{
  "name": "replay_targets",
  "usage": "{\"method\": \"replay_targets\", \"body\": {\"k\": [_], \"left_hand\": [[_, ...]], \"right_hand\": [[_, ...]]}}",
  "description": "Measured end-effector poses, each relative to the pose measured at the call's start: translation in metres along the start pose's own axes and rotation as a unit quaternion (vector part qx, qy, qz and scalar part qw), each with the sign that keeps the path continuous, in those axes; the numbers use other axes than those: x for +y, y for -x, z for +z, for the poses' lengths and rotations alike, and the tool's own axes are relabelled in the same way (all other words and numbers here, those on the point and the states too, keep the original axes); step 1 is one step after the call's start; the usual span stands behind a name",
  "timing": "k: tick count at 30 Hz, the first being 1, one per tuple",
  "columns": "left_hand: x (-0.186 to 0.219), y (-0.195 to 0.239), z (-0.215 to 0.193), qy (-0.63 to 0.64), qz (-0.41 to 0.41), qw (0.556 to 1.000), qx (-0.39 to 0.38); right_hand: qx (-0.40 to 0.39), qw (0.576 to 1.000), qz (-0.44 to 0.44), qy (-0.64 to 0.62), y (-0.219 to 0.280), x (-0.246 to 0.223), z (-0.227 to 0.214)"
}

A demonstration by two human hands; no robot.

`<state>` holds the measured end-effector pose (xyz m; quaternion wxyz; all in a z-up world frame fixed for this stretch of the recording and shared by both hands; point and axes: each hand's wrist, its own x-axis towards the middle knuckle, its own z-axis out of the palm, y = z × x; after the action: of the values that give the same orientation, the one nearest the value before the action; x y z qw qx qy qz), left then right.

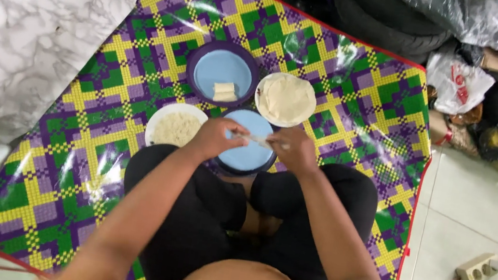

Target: The person sits on a mat and wraps a white sheet around a rectangular block, then places the wrapped item on a plate. The person then picks up a small amount of white granular material from a bowl and places it onto a blue plate.

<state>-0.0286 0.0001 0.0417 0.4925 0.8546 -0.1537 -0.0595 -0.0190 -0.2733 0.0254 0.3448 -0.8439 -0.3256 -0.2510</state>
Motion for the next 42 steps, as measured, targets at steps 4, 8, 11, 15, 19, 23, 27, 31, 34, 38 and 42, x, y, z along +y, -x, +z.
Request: {"method": "replay_targets", "body": {"k": [4,8,11,15,19,23,27,31,34,38,42], "left_hand": [[-0.021,-0.008,0.002,-0.060,-0.011,0.998,-0.007],[-0.019,-0.013,0.001,-0.105,-0.031,0.993,-0.043],[-0.032,-0.017,0.012,-0.102,-0.054,0.992,-0.047],[-0.064,-0.024,0.020,-0.063,-0.104,0.992,0.024],[-0.038,-0.018,0.004,0.026,-0.209,0.976,0.048],[-0.021,0.000,0.002,0.163,-0.291,0.942,0.029],[-0.019,0.013,0.009,0.167,-0.330,0.929,-0.020],[-0.006,0.015,0.008,0.136,-0.328,0.933,-0.047],[-0.010,0.022,0.014,0.132,-0.298,0.944,-0.040],[-0.012,0.026,0.016,0.112,-0.243,0.963,0.019],[-0.010,0.035,0.018,0.037,-0.202,0.978,0.035]], "right_hand": [[-0.044,0.999,-0.016,-0.019,-0.003,0.010,0.022],[-0.048,0.996,0.026,-0.070,-0.026,0.020,0.051],[-0.027,0.995,0.040,-0.082,-0.029,0.027,0.067],[-0.029,0.990,0.113,-0.078,-0.019,0.025,0.067],[-0.071,0.982,0.136,-0.106,-0.013,0.025,0.063],[-0.135,0.970,0.153,-0.131,-0.012,0.015,0.059],[-0.132,0.971,0.155,-0.125,-0.013,0.001,0.054],[-0.115,0.974,0.144,-0.135,-0.005,0.005,0.060],[-0.103,0.977,0.132,-0.133,-0.003,-0.001,0.054],[-0.148,0.956,0.201,-0.152,-0.013,-0.006,0.042],[-0.166,0.914,0.290,-0.231,-0.006,-0.013,0.040]]}}
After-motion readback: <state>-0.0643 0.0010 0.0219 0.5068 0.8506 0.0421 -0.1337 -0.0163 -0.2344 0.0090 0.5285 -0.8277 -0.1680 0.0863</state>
